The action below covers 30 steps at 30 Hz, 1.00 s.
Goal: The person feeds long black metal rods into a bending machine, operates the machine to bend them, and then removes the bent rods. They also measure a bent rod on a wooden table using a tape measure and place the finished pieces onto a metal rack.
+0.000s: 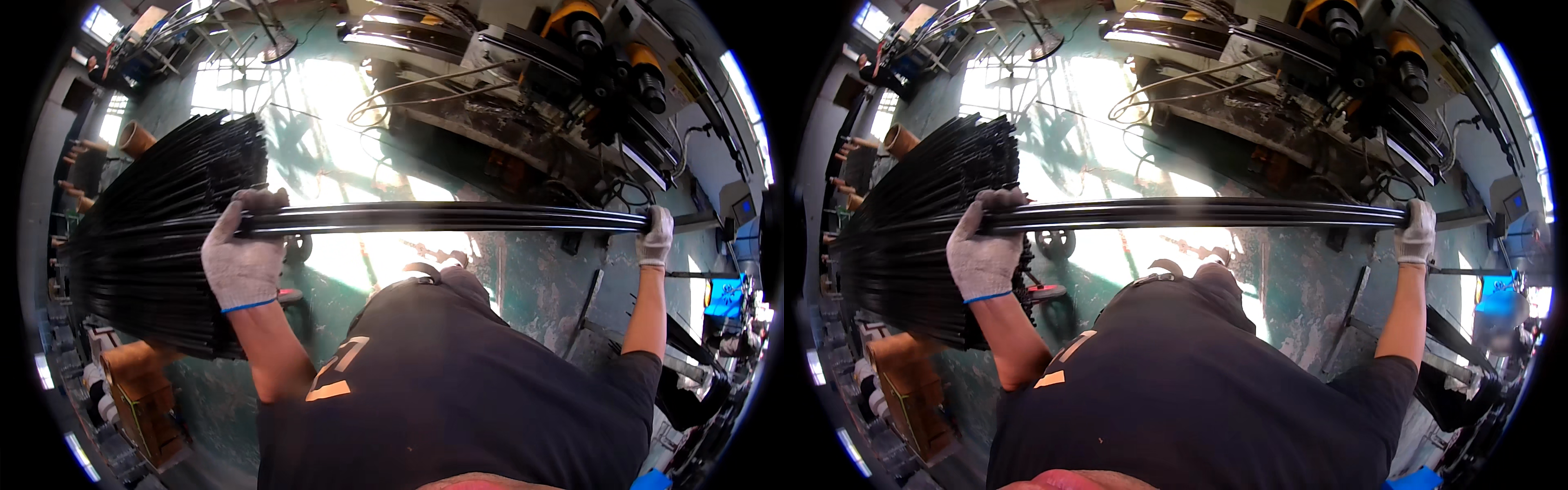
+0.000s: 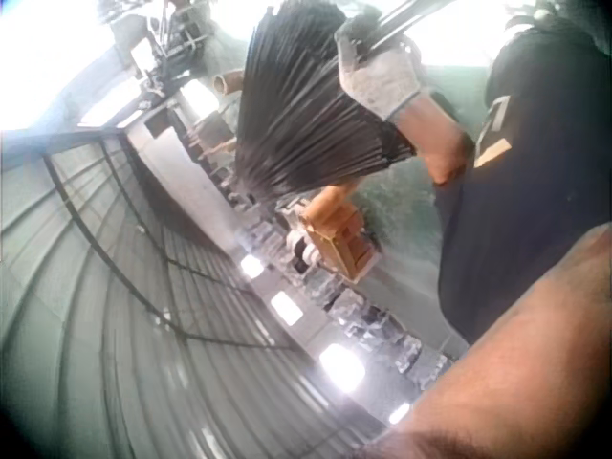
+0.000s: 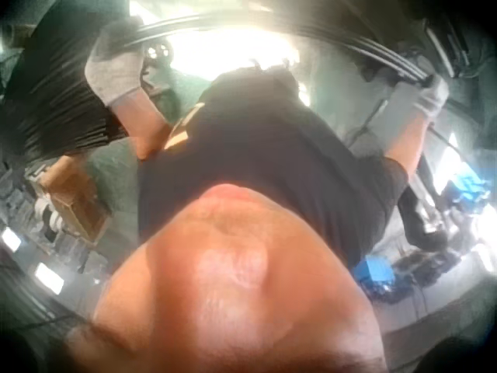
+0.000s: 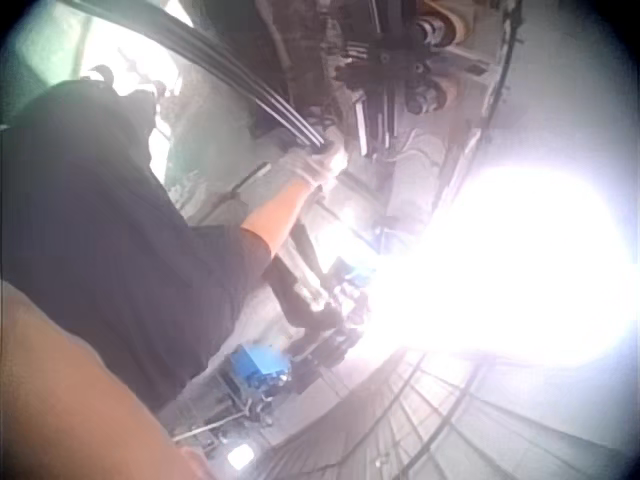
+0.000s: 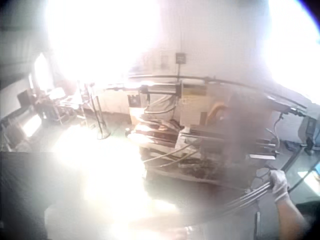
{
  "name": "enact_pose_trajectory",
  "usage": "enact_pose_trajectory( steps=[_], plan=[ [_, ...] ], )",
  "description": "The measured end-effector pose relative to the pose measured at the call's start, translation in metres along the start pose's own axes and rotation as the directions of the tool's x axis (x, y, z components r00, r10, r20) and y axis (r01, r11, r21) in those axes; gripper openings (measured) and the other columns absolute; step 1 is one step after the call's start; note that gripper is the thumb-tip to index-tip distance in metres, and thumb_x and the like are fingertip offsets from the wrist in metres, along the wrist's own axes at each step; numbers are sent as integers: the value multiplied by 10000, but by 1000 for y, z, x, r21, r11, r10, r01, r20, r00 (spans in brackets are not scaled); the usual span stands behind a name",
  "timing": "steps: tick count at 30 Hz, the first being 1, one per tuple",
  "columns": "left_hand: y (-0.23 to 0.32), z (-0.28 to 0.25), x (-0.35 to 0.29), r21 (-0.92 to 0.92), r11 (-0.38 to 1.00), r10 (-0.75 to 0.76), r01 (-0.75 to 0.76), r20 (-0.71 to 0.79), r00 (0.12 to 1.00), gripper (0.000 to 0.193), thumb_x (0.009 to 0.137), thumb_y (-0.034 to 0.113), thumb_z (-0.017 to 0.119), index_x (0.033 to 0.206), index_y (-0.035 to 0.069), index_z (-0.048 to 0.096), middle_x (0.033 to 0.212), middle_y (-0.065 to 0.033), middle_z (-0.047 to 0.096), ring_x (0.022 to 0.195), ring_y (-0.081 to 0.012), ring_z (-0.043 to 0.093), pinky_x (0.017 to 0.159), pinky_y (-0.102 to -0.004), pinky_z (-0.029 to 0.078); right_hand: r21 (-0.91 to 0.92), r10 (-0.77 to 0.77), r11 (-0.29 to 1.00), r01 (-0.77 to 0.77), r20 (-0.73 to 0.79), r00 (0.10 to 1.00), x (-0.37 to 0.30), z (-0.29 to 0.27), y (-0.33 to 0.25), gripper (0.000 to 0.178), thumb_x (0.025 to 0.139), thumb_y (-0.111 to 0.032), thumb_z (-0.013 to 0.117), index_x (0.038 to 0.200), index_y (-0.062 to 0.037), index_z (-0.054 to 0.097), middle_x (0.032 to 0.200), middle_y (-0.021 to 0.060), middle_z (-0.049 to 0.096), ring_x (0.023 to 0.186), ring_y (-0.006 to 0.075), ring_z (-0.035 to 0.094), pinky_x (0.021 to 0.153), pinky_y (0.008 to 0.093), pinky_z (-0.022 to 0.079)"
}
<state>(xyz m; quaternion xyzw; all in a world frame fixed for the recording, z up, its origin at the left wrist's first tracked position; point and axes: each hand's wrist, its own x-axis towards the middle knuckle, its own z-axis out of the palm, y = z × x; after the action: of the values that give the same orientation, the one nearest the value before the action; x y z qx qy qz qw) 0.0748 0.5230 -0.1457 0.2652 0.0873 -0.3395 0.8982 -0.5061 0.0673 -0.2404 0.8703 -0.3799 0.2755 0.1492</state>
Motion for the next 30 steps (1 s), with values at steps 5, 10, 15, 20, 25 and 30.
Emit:
enact_pose_trajectory(
  steps=[5,10,15,20,25,30],
  plan=[
    [15,35,34,-12,979,204,-206,184,961,162,1030,43,585,1102,-86,650,995,-174,695,1011,-315,694,1044,-541,569,-460,478,813,-356,180,860,-15,30,99,229,831,-161,781,1033,-97,695,1147,114,700,1202,383,591,1050,468,461],
    [-107,118,65,172,977,65,-127,327,943,198,1075,130,571,1125,-60,597,982,-150,648,996,-297,656,1085,-519,528,-88,316,946,-312,32,948,14,92,23,219,875,-303,779,973,-117,716,1218,87,714,1279,360,574,1128,504,405],
    [-151,174,121,254,966,-56,-41,362,930,226,1052,103,581,1135,-100,634,1085,-223,696,1081,-379,687,1119,-582,518,-245,592,784,-570,18,806,20,139,71,284,847,-220,778,1106,-118,724,1204,112,722,1310,343,562,1164,484,391],
    [-181,186,192,310,950,-102,-38,423,901,189,1035,113,625,1118,-48,677,1059,-167,717,1081,-333,696,1124,-544,532,659,833,-452,-601,553,-20,39,158,67,436,870,-61,602,1298,13,563,1407,202,570,1412,412,488,1147,548,436],
    [-275,191,254,377,921,-279,100,459,844,221,1018,158,673,1123,-33,704,1104,-181,752,1101,-353,704,1149,-569,495,365,432,-898,245,837,336,133,148,-61,318,1002,-32,490,1305,53,537,1298,229,614,1296,417,586,1151,665,449],
    [-241,230,340,340,933,-325,117,658,679,374,1048,273,631,1236,-50,638,1208,-197,705,1208,-367,648,1215,-585,404,614,654,-744,264,750,96,173,191,-46,142,1062,-24,552,1187,28,595,1159,172,680,1101,351,669,1044,587,549]
  ],
)
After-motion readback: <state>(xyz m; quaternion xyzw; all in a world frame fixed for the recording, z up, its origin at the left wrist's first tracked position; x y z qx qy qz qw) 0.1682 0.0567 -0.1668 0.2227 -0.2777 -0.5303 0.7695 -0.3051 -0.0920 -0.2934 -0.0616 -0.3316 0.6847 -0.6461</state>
